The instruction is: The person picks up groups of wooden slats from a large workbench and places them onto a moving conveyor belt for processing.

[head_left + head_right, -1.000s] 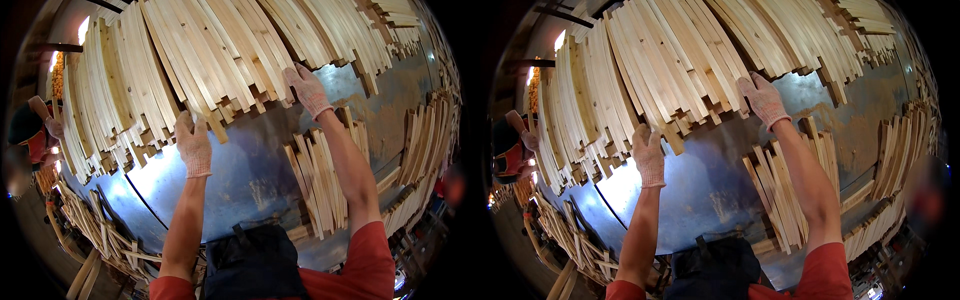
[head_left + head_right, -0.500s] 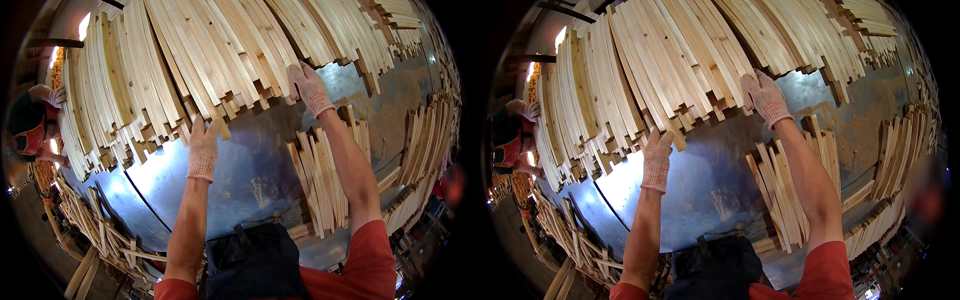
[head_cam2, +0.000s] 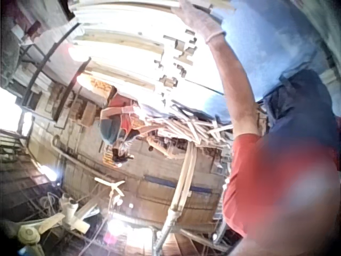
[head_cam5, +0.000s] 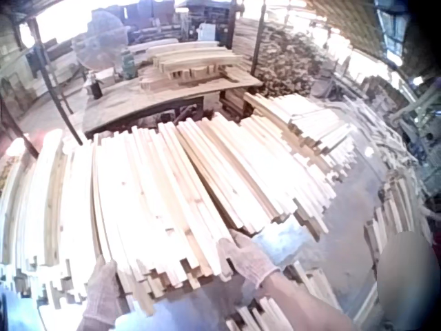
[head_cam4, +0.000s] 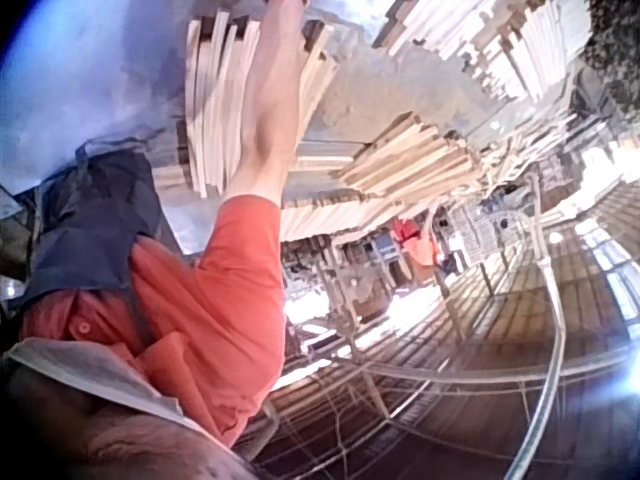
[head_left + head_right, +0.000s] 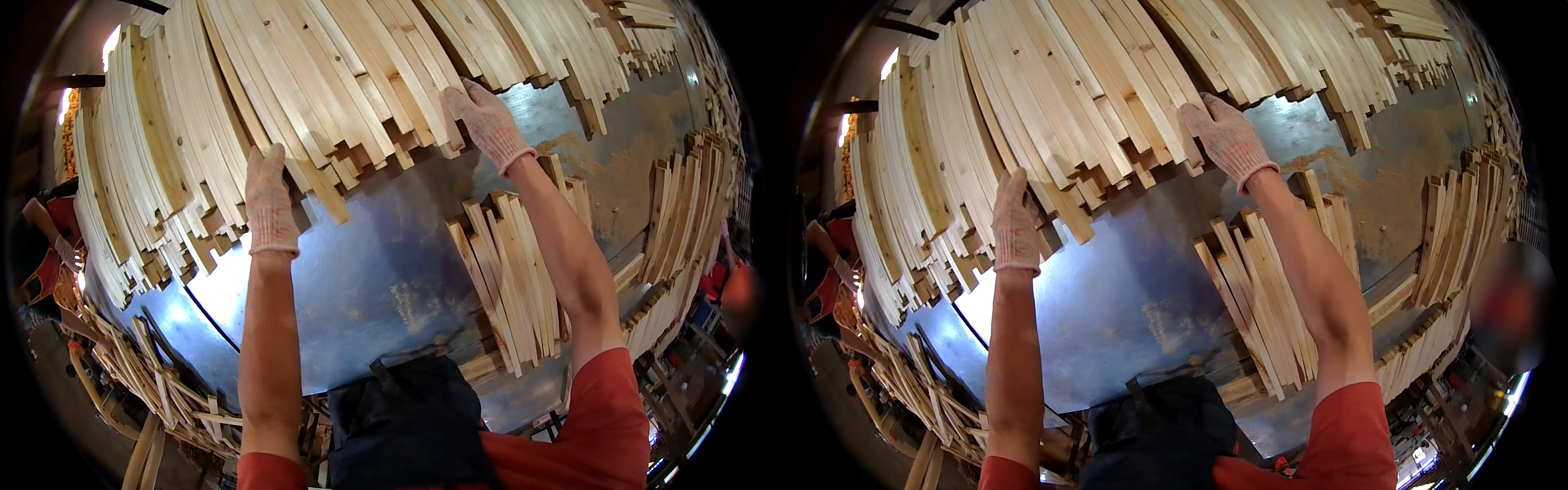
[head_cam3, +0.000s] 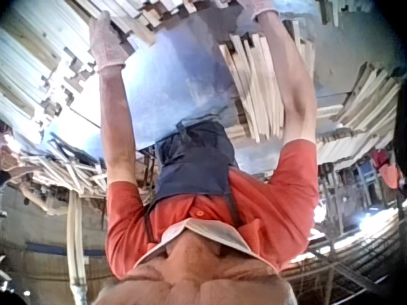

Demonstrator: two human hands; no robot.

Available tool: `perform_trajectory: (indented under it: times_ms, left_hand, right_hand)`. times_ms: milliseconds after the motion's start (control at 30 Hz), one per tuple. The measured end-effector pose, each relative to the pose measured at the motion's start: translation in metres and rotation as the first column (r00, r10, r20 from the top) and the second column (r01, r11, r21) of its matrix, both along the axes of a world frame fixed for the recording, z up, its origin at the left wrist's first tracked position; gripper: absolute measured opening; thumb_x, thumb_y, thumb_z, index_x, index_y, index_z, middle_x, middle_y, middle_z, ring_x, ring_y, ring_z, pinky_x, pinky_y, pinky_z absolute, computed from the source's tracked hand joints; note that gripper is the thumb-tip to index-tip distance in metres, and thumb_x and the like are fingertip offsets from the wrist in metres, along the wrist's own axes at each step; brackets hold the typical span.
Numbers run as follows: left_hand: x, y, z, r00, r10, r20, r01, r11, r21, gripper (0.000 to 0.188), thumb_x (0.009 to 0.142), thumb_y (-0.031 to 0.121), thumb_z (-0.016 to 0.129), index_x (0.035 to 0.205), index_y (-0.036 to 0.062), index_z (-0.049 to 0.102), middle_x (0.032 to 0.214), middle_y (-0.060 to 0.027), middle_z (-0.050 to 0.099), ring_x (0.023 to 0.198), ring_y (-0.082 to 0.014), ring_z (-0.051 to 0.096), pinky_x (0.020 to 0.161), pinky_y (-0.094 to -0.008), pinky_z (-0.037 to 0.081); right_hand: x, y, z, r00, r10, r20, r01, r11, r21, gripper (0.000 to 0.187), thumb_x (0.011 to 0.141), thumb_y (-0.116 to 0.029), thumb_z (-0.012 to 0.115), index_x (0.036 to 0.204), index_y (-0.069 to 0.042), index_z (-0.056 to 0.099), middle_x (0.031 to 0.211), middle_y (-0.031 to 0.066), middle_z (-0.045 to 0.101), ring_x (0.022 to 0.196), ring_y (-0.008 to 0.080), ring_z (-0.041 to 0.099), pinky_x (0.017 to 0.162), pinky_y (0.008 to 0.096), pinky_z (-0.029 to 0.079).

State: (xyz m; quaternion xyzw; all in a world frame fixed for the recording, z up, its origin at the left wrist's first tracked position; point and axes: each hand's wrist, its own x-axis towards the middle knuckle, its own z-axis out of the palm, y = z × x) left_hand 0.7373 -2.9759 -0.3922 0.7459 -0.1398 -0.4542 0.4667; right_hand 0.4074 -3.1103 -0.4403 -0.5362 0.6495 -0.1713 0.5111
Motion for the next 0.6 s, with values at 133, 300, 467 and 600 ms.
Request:
perform_trajectory:
  times_ms: [133, 300, 467, 600]
  left_hand:
    - [0.025, -0.023, -0.022, 0.957, 0.165, -0.239, -0.168, 0.986, 0.008, 0.060, 0.102, 0.040, 0.074, 0.145, 0.0011, 0.061, 0.130, -0.0138, 0.071, 0.123, -0.0260, 0.067, 0.112, -0.0371, 0.054]
    - [0.016, -0.049, -0.008, 0.994, 0.040, -0.105, -0.033, 0.997, 0.067, 0.085, 0.099, 0.051, 0.072, 0.167, 0.0110, 0.042, 0.172, -0.0149, 0.040, 0.158, -0.0318, 0.035, 0.128, -0.0495, 0.029]
    - [0.022, -0.064, -0.015, 0.997, 0.044, -0.065, -0.036, 0.992, 0.119, 0.078, 0.101, 0.044, 0.071, 0.167, 0.0113, 0.043, 0.173, -0.0157, 0.040, 0.164, -0.0270, 0.025, 0.134, -0.0442, 0.014]
    - [0.029, -0.064, -0.013, 0.997, -0.023, -0.076, 0.027, 0.998, 0.054, 0.091, 0.097, 0.044, 0.077, 0.165, -0.0007, 0.036, 0.165, -0.0206, 0.046, 0.154, -0.0316, 0.040, 0.127, -0.0453, 0.029]
  right_hand:
    - [0.014, -0.013, 0.033, 0.994, 0.092, -0.057, -0.092, 0.996, 0.006, 0.091, 0.099, -0.059, 0.064, 0.161, 0.006, 0.046, 0.165, 0.0241, 0.050, 0.153, 0.0349, 0.048, 0.127, 0.0362, 0.037]
    - [0.018, -0.038, 0.031, 0.991, 0.133, 0.015, -0.132, 0.989, -0.070, 0.091, 0.100, -0.059, 0.061, 0.160, 0.008, 0.045, 0.167, 0.0250, 0.047, 0.154, 0.0355, 0.046, 0.127, 0.0369, 0.037]
    - [0.035, -0.066, 0.024, 0.990, 0.140, 0.028, -0.139, 0.989, -0.041, 0.098, 0.097, -0.060, 0.065, 0.161, 0.010, 0.041, 0.167, 0.0284, 0.045, 0.156, 0.0383, 0.044, 0.128, 0.0363, 0.034]
    - [0.057, -0.073, 0.065, 0.973, 0.216, -0.081, -0.219, 0.975, -0.030, 0.099, 0.096, -0.058, 0.067, 0.161, 0.011, 0.039, 0.166, 0.0301, 0.046, 0.155, 0.0396, 0.044, 0.128, 0.0374, 0.034]
